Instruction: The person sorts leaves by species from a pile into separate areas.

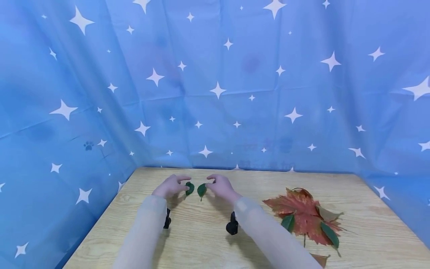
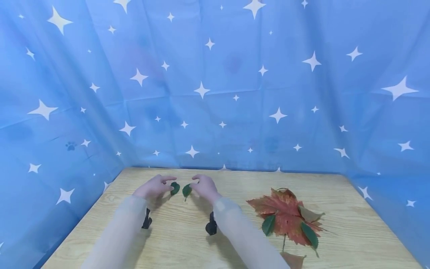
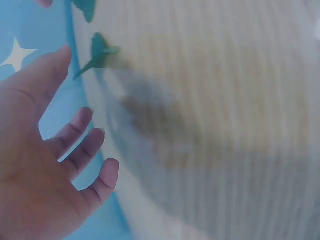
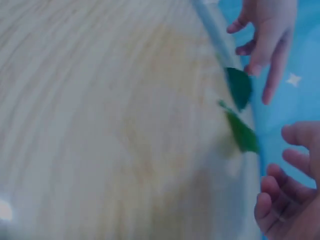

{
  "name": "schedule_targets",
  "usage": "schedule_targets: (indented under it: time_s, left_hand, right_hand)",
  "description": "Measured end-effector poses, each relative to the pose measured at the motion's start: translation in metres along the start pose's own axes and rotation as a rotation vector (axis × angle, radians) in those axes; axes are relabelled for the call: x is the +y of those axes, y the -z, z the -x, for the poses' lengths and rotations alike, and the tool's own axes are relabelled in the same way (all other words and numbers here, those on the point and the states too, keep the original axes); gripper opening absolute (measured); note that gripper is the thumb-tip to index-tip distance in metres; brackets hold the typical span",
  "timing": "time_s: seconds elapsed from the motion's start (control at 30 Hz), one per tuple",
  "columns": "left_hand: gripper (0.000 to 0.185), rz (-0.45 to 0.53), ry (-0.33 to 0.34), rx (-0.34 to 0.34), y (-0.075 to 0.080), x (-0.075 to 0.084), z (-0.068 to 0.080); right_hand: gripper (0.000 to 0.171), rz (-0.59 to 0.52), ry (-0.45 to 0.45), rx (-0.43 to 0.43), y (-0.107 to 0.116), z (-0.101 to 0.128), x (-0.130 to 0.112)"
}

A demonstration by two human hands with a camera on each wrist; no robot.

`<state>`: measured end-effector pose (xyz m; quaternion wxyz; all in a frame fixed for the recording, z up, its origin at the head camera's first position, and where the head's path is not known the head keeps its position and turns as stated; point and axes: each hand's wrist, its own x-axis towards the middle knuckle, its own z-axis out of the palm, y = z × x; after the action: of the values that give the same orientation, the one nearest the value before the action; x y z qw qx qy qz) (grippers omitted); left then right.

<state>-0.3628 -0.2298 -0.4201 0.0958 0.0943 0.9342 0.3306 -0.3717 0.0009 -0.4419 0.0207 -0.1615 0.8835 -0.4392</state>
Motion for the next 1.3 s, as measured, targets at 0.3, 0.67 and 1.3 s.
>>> schedule_targets:
  time_s: [0.3, 0.67, 1.3]
  left_hand:
    - [0.044, 0.001, -0.15, 0.013, 0.003, 0.036, -0.004]
    - [0.038, 0.025, -0.349, -0.098, -0.052, 0.108, -0.025]
    - [0.036, -0.23, -0.867, -0.307, -0.165, 0.218, -0.015]
  right_hand:
    - [0.027, 0.062, 0.083, 0.057, 0.079, 0.035, -0.009]
    - [0.025, 0.132, 0.091, 0.07, 0.177, 0.118, 0.016]
    - [0.024, 0.152, -0.092, 0.173, 0.248, 0.25, 0.116]
